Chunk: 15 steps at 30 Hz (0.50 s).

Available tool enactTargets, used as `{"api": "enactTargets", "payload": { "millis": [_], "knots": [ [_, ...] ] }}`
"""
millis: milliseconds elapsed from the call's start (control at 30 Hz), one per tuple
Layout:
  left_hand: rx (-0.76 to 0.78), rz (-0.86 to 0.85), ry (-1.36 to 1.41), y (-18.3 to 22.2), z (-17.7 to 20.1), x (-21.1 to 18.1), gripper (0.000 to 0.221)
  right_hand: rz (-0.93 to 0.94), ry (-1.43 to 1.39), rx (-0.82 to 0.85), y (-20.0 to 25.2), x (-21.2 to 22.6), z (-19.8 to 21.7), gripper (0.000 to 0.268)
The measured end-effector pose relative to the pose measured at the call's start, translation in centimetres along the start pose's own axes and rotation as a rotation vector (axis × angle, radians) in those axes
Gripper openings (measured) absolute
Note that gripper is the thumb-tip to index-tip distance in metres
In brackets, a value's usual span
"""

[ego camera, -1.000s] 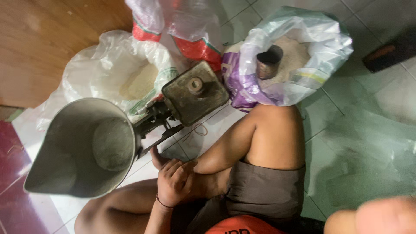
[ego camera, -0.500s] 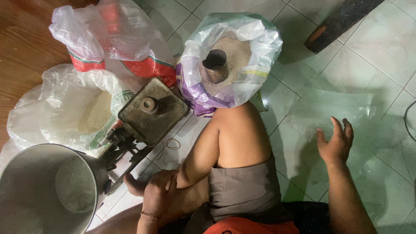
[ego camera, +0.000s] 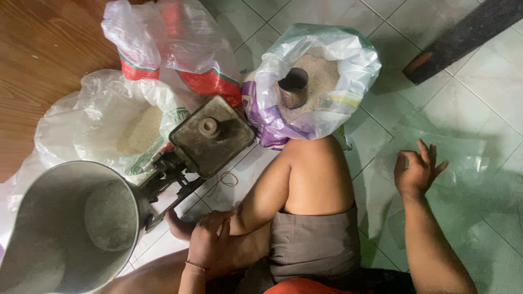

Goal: The person uses a small metal container to scoop grains from a larger bag and pour them into small plastic bags, then uses a heating element to seal the bags.

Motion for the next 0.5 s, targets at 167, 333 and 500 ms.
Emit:
{"api": "enactTargets", "payload": {
  "millis": [167,333,500],
  "knots": [
    [0.004,-0.030,-0.017,0.4,0.8,-0.4,0.020,0.127,-0.238,-0.385,-3.9,4.3,5.4,0.007],
    [-0.004,-0.054,0.017,0.9,1.1,-0.8,0.017,-0.140,-0.781,-0.283,-8.0,13.0,13.2,0.005],
    [-0.068,0.009,0.185,1.2,4.3,-3.7,0.019,-0.168,-1.208,-0.164,-7.6,25.7,19.4,0.024]
  ]
}}
Point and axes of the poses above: each hand's wrist, its own y-axis away from the middle knuckle, its own z-axis out of the back of the hand, x = y × z, the point moved 4 cm from there along -y, towards the middle knuckle, and after that the axes turned 4 degrees about -x, right-handed, at the moved point
